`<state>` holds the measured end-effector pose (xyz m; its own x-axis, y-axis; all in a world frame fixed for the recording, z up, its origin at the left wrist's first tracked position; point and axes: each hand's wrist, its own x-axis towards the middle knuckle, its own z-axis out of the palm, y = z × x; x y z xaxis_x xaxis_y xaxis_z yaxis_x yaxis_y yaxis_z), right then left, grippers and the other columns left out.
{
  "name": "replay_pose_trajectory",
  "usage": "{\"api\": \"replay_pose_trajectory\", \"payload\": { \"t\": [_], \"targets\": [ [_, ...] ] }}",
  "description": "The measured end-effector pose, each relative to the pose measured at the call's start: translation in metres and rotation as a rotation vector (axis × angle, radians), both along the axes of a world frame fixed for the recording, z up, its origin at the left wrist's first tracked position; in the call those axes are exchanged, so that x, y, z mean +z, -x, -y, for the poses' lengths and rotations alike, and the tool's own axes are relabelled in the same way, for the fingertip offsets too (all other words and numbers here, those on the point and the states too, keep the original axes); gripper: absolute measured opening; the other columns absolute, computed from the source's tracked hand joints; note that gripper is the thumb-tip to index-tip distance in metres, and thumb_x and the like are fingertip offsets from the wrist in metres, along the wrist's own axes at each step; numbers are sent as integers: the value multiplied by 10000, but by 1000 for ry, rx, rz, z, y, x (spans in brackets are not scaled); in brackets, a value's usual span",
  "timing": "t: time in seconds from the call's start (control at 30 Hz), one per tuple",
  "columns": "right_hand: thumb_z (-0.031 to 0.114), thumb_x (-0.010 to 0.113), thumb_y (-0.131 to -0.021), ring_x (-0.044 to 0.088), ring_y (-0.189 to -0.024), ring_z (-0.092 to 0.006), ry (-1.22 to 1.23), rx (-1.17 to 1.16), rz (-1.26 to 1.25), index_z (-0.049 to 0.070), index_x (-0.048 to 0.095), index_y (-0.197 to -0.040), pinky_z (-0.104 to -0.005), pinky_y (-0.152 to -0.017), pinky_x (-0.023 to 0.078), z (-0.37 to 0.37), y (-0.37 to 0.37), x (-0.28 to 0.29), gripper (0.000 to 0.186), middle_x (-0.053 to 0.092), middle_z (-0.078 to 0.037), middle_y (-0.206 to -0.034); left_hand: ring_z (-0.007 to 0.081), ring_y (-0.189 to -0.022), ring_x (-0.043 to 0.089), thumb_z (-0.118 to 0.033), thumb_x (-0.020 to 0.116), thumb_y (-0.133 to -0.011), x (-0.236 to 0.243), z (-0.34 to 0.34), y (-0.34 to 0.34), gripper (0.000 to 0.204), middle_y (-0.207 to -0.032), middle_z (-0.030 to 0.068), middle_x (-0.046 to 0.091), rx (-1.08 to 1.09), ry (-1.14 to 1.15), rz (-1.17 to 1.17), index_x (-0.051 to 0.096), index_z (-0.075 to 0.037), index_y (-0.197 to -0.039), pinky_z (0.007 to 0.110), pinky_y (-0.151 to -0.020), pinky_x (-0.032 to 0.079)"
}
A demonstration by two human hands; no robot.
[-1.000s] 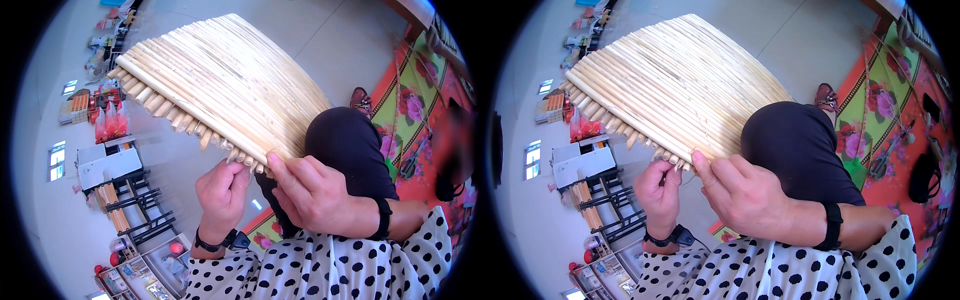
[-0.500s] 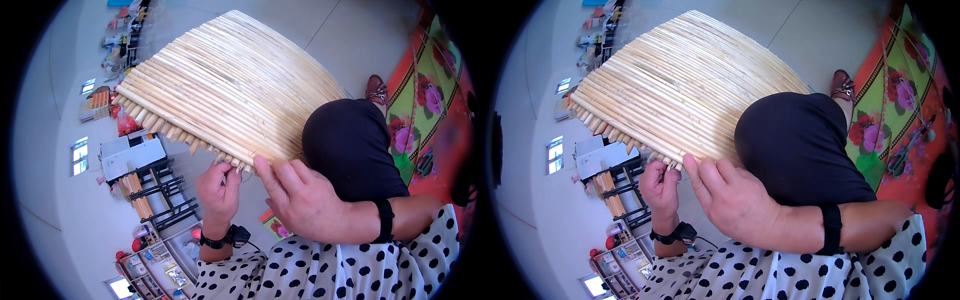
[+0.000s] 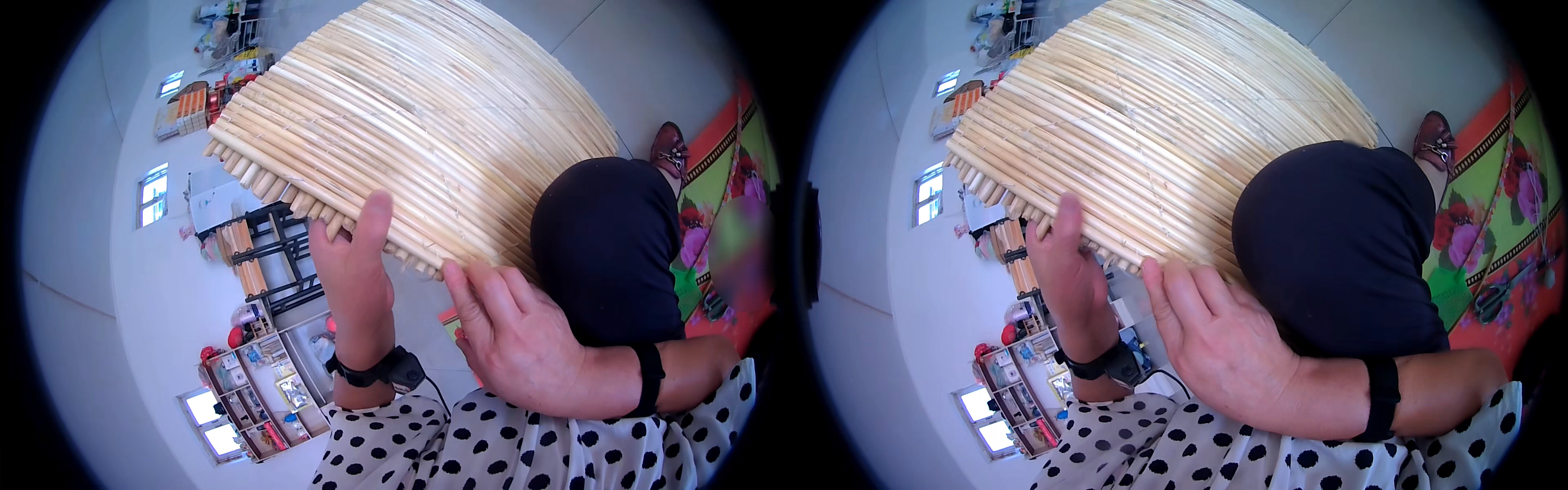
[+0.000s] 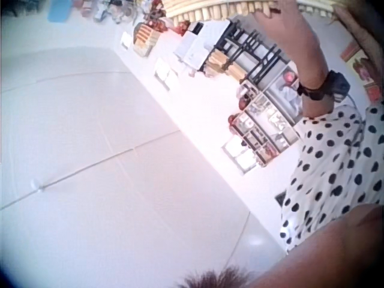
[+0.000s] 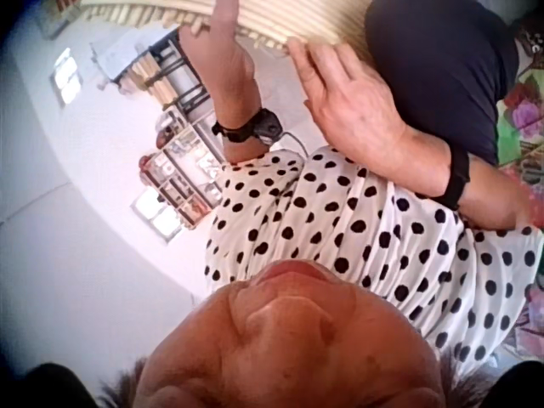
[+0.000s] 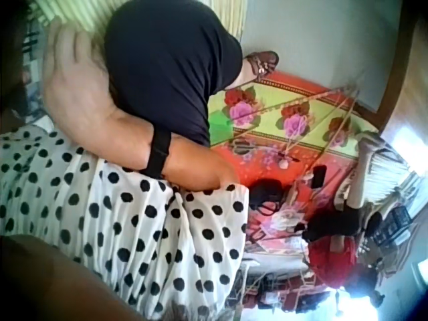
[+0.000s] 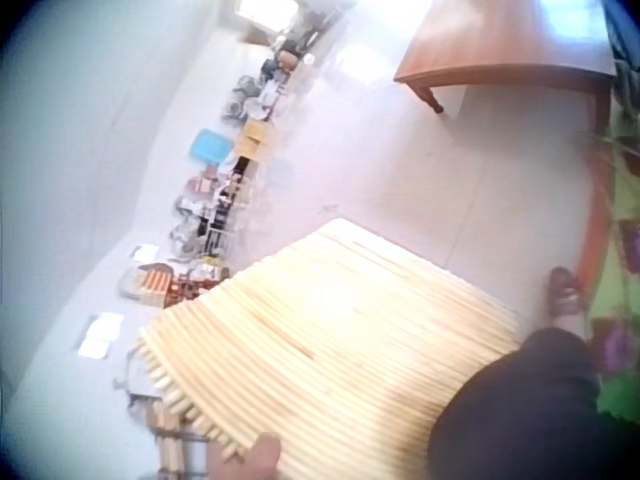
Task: The person sits on the floor and weaves a thin white string through the ends of a bundle of bamboo sticks held in their lap. They repeatedly pull the string through the sticks and adjust the bundle's position to continue the weaving process.
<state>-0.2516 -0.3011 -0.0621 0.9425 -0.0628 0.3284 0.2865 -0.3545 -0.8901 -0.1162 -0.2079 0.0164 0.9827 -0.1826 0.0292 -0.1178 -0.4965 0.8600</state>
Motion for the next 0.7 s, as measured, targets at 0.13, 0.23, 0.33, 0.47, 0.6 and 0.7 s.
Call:
{"api": "replay_pose_trajectory", "payload": {
  "t": [0.13,0.23,0.33,0.47,0.6,0.7],
  "targets": [
    [117,679,-753,544,-976,-275,50,16,24,-160,457,-1324,-338,-771,510,6,6,5,673,509,-195,-1169,171,-1016,617,-14,716,-835,9,3,8,456,-1148,130,623,19,34,43,506,56,-1234,294,-907,476],
    [101,633,-753,566,-928,-254,131,-22,136,-152,533,-1260,-323,-742,493,3,11,-1,575,552,-178,-1113,187,-1016,623,20,687,-813,10,-8,17,444,-1140,136,625,-6,112,94,516,57,-1221,302,-910,483],
    [152,566,-773,537,-924,-214,158,-82,327,-143,549,-1252,-281,-692,460,2,13,-1,563,557,-120,-1015,196,-947,658,-84,595,-879,17,-7,41,411,-1072,171,638,141,74,226,482,89,-1234,307,-841,533],
    [154,570,-789,539,-896,-202,191,-33,461,-129,598,-1201,-280,-654,431,5,22,4,501,561,-96,-960,252,-1065,630,-30,663,-751,37,-21,57,643,-1171,174,596,15,185,216,413,71,-1335,368,-958,526],
    [154,575,-798,541,-889,-198,179,-20,526,-126,611,-1189,-280,-648,419,4,25,6,482,562,-91,-954,313,-1089,632,-53,655,-721,45,-25,65,733,-1201,221,575,-14,173,287,356,72,-1379,413,-938,567],
    [157,582,-794,545,-884,-198,162,-12,554,-124,613,-1189,-280,-650,418,4,27,4,486,563,-92,-962,330,-1086,633,-57,651,-718,45,-26,71,741,-1219,237,565,-34,196,291,351,81,-1381,418,-930,574]
  ]
}}
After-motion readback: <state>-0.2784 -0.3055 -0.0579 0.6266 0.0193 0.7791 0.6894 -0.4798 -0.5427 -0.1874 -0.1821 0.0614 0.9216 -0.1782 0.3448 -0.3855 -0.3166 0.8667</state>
